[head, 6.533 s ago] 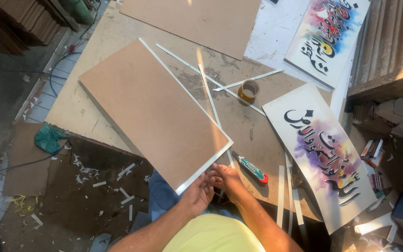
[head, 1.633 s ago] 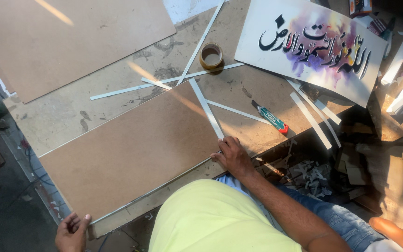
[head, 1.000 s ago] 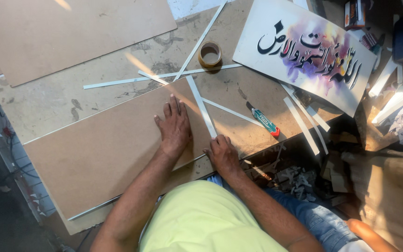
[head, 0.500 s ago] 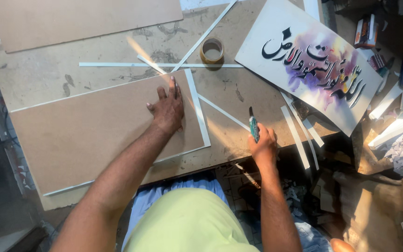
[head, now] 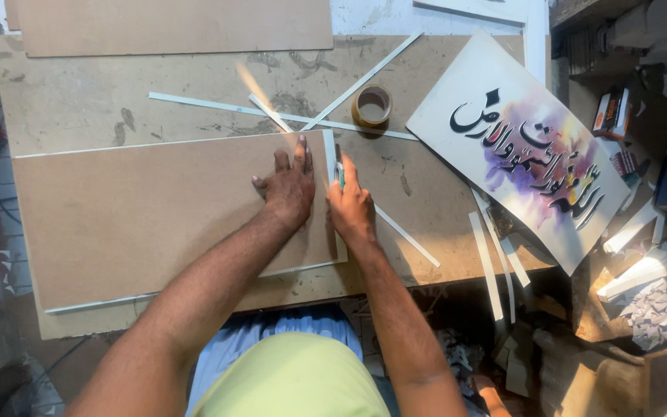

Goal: The person assembles a framed artwork by placing a printed calligraphy panel onto a cardboard backing, aligning white plastic strips around the edges, and trimming the strips with a utility knife. The person repeatedly flips the panel to check alignment and continues trimming excess strip length.

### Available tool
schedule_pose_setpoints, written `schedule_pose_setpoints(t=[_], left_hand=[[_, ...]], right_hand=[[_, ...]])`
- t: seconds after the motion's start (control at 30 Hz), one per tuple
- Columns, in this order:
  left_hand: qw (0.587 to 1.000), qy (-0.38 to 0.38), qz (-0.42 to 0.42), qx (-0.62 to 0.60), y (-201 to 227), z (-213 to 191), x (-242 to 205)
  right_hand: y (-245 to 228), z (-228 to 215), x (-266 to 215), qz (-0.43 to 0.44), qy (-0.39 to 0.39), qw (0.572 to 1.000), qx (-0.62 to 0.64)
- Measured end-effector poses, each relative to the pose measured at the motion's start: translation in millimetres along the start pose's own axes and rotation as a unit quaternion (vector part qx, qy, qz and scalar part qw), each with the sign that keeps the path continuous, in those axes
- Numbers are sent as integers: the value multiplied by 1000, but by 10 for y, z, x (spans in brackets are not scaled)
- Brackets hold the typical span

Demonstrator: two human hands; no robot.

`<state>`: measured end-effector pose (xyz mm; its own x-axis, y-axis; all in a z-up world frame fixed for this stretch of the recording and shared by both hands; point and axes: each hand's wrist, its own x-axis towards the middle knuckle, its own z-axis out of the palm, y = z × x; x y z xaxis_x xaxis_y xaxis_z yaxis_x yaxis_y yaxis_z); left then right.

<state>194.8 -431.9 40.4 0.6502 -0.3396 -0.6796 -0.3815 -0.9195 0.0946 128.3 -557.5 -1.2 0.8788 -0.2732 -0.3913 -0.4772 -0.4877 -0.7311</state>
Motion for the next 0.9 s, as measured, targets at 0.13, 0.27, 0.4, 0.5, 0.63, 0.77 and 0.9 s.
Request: schedule_pose_setpoints(t=[0.13,0.27,0.4,0.5,0.63,0.77,0.9], left_hand=[[1000,8,9,8,-9,69,74],[1000,5,4,16,-33,97,81],[1000,-2,4,18,-16,71,94],[1000,11,0,26,-28,89,83],[999,-10,2,43,-14,79,116],[999,4,-3,37,-2,88,117],[999,-17,-6,28,8,67,120]], right_hand=[[-150,80,367,5,6,992,-124],[-190,129,477,-8,2,989,-150],[-232,82,473,14,-21,988,-150],[-277,40,444,-16,-26,991,-131],[-367,-60,505,-13,-43,988,-151],[-407,-77,539,22,-68,986,-149],[-337,-47,452,4,-46,991,-129]])
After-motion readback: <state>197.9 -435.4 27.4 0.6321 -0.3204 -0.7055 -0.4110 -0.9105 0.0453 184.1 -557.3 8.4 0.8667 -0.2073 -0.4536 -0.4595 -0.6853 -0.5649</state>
